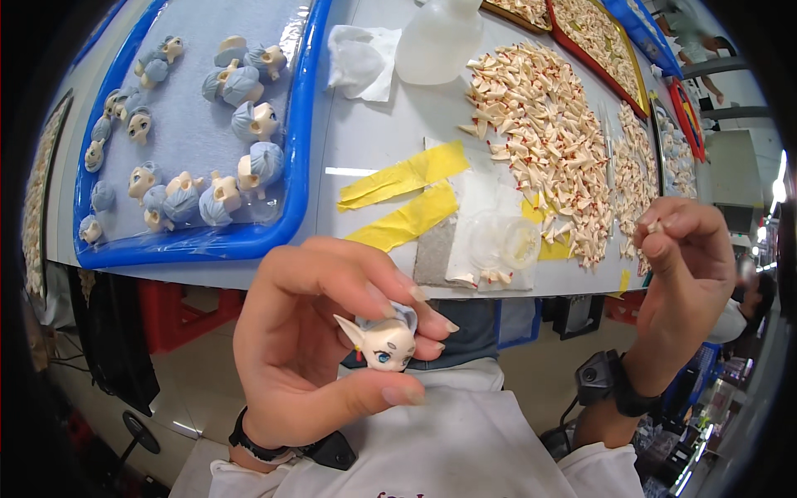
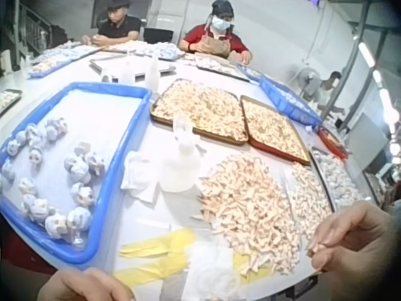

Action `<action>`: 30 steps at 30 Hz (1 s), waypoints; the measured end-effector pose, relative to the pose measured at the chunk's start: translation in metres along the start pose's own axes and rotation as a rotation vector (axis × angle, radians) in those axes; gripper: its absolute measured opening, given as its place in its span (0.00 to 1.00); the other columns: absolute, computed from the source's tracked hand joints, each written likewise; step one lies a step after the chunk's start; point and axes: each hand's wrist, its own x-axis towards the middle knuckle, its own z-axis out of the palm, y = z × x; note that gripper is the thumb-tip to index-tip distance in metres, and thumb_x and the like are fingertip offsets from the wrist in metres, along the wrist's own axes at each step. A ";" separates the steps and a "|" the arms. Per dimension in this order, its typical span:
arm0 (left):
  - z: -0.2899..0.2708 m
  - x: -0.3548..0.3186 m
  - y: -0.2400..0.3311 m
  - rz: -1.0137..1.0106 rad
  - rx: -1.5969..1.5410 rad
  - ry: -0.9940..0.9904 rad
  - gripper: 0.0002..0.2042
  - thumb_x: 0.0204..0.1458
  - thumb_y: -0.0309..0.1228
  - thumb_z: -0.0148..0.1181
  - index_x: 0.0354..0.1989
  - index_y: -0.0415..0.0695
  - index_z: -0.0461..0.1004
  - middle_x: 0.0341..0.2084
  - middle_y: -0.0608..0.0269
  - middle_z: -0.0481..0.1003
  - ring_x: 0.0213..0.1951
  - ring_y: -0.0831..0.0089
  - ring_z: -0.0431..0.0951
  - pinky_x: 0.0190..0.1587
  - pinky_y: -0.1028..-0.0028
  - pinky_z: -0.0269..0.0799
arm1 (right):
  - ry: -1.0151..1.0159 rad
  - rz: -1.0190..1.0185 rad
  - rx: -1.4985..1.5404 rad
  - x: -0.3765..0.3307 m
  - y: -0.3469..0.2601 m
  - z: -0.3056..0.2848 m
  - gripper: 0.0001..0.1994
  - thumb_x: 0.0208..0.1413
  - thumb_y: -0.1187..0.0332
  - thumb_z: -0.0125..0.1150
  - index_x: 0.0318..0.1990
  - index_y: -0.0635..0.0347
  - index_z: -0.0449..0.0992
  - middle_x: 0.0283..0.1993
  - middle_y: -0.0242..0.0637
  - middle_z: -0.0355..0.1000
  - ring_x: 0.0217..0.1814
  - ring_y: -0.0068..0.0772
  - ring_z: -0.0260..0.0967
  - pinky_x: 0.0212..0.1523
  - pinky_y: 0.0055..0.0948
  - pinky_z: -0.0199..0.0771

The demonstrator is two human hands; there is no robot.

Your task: The person assembles small decorative figures by picking up a base from a blue tray and attaching small white pieces with red tips to the top. They handle the items one at a time, placing the completed figures back into the tray. The workspace includes trays of bases and piles of small components.

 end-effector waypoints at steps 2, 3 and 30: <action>-0.005 0.002 -0.004 0.130 0.144 -0.069 0.21 0.36 0.33 0.70 0.36 0.44 0.64 0.37 0.55 0.64 0.35 0.65 0.73 0.36 0.76 0.72 | -0.012 0.057 0.012 -0.007 0.003 0.004 0.09 0.40 0.82 0.63 0.30 0.68 0.70 0.31 0.41 0.70 0.33 0.26 0.68 0.36 0.19 0.68; -0.009 0.004 -0.007 0.195 0.215 -0.106 0.21 0.36 0.33 0.70 0.36 0.44 0.64 0.37 0.55 0.65 0.35 0.65 0.73 0.36 0.75 0.72 | -0.016 0.085 0.016 -0.010 0.004 0.007 0.09 0.40 0.82 0.62 0.30 0.68 0.70 0.31 0.41 0.70 0.33 0.26 0.68 0.37 0.19 0.68; 0.017 0.006 -0.014 0.088 0.017 0.009 0.24 0.37 0.35 0.69 0.38 0.39 0.64 0.35 0.54 0.67 0.32 0.65 0.75 0.30 0.77 0.74 | -0.190 -0.374 -0.370 -0.008 0.000 0.040 0.09 0.35 0.79 0.63 0.26 0.65 0.69 0.27 0.38 0.65 0.27 0.28 0.59 0.28 0.22 0.58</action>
